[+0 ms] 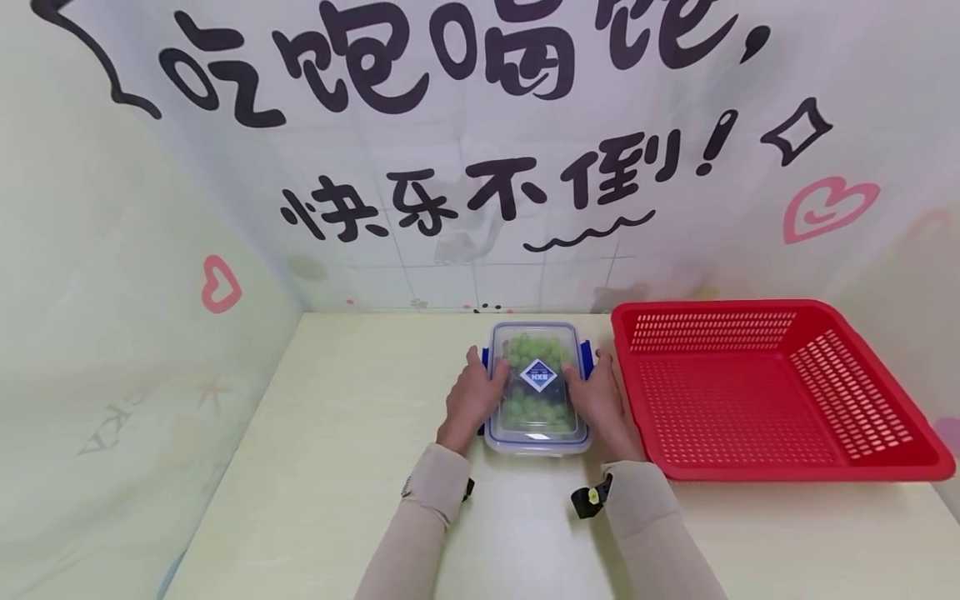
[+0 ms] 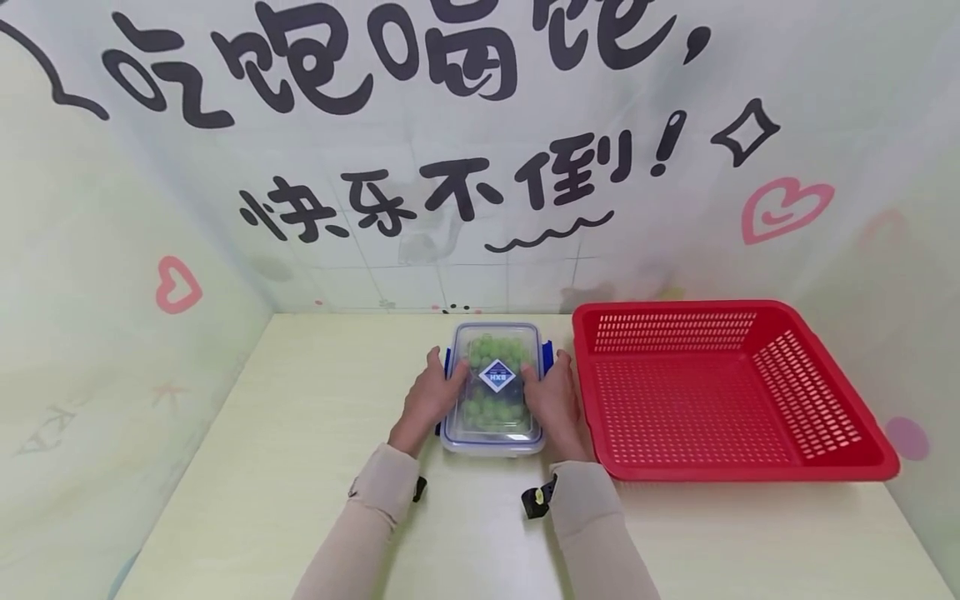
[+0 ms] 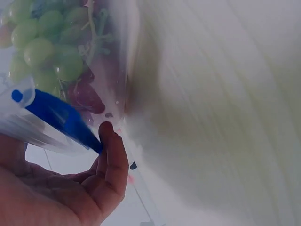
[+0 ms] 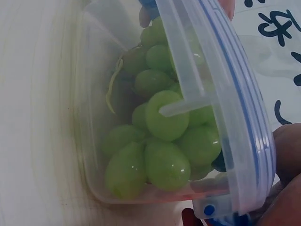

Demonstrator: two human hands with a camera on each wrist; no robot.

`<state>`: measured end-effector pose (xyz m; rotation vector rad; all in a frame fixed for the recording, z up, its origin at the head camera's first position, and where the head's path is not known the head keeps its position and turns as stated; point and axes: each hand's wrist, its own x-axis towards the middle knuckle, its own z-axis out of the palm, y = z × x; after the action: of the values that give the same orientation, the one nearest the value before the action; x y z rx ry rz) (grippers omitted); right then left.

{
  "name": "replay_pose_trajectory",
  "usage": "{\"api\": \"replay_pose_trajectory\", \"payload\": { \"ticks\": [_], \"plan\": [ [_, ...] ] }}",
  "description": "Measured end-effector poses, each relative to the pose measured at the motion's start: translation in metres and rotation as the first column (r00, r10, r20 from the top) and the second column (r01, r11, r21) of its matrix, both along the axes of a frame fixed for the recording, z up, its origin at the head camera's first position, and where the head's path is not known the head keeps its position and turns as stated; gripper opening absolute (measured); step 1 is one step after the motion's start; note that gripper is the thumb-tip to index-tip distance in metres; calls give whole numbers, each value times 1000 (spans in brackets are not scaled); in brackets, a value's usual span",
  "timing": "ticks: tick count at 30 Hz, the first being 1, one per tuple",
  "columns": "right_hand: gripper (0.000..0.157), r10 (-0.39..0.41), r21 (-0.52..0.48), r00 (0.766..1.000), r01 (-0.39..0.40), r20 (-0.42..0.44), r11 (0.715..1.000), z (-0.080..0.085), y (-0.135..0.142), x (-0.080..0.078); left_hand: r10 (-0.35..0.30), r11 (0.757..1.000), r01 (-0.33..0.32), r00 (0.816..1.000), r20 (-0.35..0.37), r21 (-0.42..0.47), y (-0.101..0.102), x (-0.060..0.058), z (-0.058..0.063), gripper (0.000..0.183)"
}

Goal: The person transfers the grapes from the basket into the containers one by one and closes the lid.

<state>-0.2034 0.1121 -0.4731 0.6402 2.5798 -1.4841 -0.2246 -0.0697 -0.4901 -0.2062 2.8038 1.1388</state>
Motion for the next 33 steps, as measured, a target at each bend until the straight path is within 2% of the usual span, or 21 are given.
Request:
{"api": "replay_pose_trajectory", "payload": {
  "ticks": [7, 14, 22, 27, 33],
  "plan": [
    [65, 56, 36, 998, -57, 37, 998, 7, 0, 0, 2, 1000, -3, 999, -43, -27, 4, 1, 5, 75],
    [55, 93, 57, 996, -93, 2, 994, 4, 0, 0, -27, 999, 24, 997, -66, -42, 3, 1, 4, 61],
    [55, 107, 16, 994, -106, -38, 994, -4, -3, 4, -66, 991, 73, 996, -66, 109, 2, 2, -4, 54],
    [56, 109, 17, 993, -108, -49, 994, -6, -3, 5, -66, 991, 78, 992, -110, 109, 3, 4, -4, 52],
    [49, 93, 13, 992, -92, -84, 996, -3, -6, 2, -51, 995, 67, 980, -195, 75, 10, 4, 2, 35]
  ]
}}
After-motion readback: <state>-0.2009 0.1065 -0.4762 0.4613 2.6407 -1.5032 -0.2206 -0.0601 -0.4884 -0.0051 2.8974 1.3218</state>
